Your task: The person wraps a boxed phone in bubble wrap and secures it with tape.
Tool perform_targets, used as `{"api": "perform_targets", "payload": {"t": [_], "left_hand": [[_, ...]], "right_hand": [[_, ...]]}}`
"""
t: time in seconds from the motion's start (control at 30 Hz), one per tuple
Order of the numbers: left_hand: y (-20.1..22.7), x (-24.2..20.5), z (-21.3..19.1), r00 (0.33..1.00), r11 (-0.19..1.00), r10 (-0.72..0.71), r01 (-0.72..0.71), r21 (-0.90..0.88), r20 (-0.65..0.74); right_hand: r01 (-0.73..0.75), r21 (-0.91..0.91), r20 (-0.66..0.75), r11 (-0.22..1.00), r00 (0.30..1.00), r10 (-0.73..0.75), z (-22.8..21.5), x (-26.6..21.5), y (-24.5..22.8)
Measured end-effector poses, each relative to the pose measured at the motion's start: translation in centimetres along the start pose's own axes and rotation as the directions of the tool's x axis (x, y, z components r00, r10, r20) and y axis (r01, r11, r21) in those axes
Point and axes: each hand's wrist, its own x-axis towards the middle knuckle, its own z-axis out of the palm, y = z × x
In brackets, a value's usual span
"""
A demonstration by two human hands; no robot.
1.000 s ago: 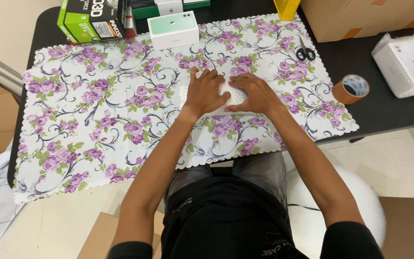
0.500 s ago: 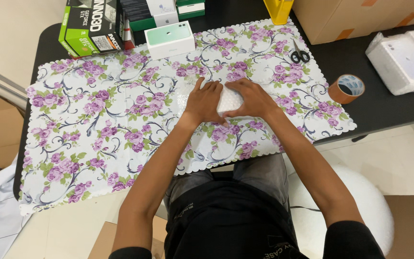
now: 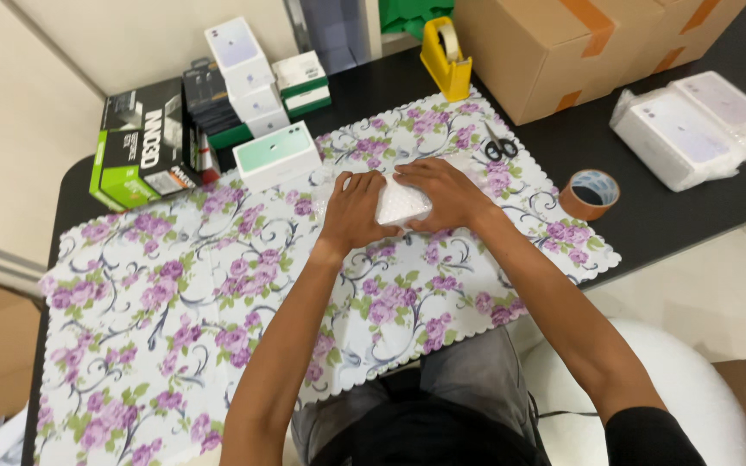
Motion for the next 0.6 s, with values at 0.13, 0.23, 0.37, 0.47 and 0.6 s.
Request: {"api": "perform_targets", "payload": {"t": [0.13, 0.23, 0.37, 0.47, 0.6], "left_hand": [[-1.2, 5.7, 1.8, 1.0, 0.999, -0.028, 0.028, -0.034, -0.005], [-1.9, 8.7, 4.5, 0.998, 0.999, 0.0, -0.003, -0.054, -0.068], [-3.0, 10.2, 8.0, 0.992, 0.994, 0.035, -0.047, -0.103, -0.119], [-2.5, 9.2, 7.4, 0.971, 0.985, 0.018, -0.058, -0.162, -0.237], [-2.4, 9.5, 7.8, 0.954, 0.983, 0.021, -0.074, -0.167, -0.301]], "right_hand": [[-0.04, -0.032, 0.041, 0.999, 0.998, 0.041, -0.8, 2.6, 5.6], [-0.082, 0.003, 0.085, 0.997, 0.993, 0.082, -0.2, 3.5, 9.2], [-0.137, 0.04, 0.139, 0.99, 0.982, 0.13, -0.8, 3.7, 10.5], [-0.163, 0.189, 0.181, 0.968, 0.975, 0.129, -1.9, 4.8, 12.4], [-0.442, 0.499, -0.153, 0.745, 0.802, 0.578, -2.3, 8.8, 20.4]]}}
